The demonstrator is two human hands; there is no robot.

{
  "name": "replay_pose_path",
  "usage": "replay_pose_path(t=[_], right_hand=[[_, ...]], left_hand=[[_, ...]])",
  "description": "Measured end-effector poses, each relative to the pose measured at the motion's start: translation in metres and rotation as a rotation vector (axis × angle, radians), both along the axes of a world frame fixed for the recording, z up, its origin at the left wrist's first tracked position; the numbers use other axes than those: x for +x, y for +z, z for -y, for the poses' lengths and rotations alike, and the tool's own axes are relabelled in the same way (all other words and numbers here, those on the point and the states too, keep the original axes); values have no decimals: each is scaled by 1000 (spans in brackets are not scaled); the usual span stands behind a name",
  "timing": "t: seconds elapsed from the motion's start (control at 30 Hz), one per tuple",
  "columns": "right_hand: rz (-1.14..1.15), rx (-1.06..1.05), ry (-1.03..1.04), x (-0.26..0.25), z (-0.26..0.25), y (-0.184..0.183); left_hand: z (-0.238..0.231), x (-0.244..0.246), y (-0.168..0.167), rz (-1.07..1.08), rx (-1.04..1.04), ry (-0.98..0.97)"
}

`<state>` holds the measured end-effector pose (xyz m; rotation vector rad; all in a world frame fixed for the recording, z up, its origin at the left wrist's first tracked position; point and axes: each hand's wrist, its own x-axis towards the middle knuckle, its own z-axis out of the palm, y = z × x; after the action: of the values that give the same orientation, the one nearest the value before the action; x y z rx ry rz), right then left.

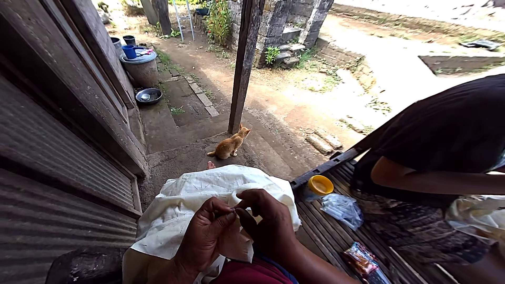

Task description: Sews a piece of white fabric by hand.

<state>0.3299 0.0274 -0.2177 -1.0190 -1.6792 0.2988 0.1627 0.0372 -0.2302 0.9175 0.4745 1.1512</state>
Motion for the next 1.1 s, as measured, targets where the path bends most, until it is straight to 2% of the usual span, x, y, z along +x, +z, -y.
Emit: replay_pose_path(t=[0.2, 0.4, 0.53, 0.6, 0.7, 0.8, 0.87, 1.0, 1.1], right_hand=[[201, 102, -74, 3, 2, 0], [374, 157, -132, 6, 5, 2], [237, 186, 93, 11, 12, 9], [222, 179, 97, 12, 13, 11], [231, 141, 46, 16, 7, 9], [15, 10, 301, 18, 15, 17], [-25, -53, 334, 21, 14, 18], [334, -243, 155, 33, 2, 17], [356, -238, 81, 35, -2, 5]], left_hand=[[-3, -1, -5, 10, 14, -49], [-3, -1, -4, -3, -25, 31], [-8, -3, 0, -42, -101, 116], [-7, -4, 1, -42, -102, 78], [-7, -6, 1, -100, -14, -25], [-9, -9, 1, -164, 43, 24], [-10, -14, 3, -177, 88, 17], [-13, -24, 10, -113, 145, -80], [-13, -34, 15, -154, 224, -194]])
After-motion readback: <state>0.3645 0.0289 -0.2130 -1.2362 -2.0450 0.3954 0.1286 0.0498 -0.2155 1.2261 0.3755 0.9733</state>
